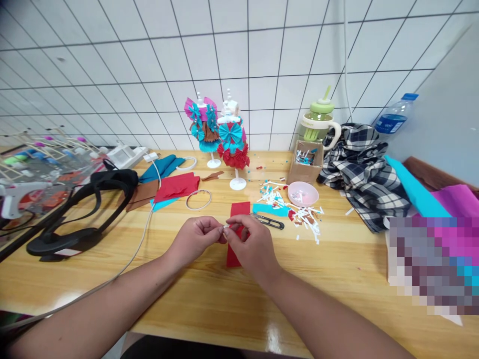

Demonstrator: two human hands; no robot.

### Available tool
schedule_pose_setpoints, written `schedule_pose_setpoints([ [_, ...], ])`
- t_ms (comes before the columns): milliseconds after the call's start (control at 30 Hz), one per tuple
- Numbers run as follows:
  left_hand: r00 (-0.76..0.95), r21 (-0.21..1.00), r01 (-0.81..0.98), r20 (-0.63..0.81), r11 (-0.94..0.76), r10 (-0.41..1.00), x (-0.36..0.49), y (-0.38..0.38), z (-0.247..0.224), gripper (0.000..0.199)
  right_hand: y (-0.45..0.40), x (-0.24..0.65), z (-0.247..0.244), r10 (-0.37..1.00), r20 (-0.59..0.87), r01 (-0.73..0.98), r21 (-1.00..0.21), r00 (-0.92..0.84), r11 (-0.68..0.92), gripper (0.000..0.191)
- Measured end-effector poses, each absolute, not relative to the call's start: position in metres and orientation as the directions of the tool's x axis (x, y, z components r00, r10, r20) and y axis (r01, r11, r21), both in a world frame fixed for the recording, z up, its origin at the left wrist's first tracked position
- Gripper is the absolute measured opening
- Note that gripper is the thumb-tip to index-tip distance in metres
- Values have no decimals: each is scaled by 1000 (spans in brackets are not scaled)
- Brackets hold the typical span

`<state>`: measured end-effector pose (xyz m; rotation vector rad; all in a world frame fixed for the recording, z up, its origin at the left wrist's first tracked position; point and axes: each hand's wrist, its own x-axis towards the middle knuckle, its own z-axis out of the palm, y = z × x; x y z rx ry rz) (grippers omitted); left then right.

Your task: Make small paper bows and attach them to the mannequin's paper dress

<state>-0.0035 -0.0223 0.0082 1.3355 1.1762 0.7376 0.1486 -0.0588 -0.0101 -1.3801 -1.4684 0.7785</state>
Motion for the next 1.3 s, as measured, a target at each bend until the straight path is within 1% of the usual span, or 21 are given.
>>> schedule_pose_setpoints([
  [100,297,959,249,-210,137,931,-2,-24,9,11,-58,149,-11,965,248,428,-884,88,188,10],
  [233,293,955,267,-205,126,934,-1,-24,10,9,-59,149,-12,943,322,475,-845,82,247,9],
  [367,288,957,268,-188,110,939,-2,-24,11,7,-61,149,-11,933,343,507,-826,105,247,15],
  [500,280,955,282,-176,94,944,-2,-25,11,10,-62,149,-10,922,382,547,-786,63,288,10],
  [733,278,953,301,-128,41,952,-3,-25,6,11,-61,149,-8,959,275,452,-865,67,216,8],
  [867,280,949,315,-128,35,951,-3,-25,5,12,-59,150,-8,969,232,460,-872,82,169,6],
  [1167,265,937,349,-120,21,957,-4,-26,7,15,-62,150,-7,978,204,392,-903,40,173,13],
  [1300,260,932,363,-96,-5,961,-3,-26,6,14,-62,149,-7,971,236,425,-883,41,196,14],
])
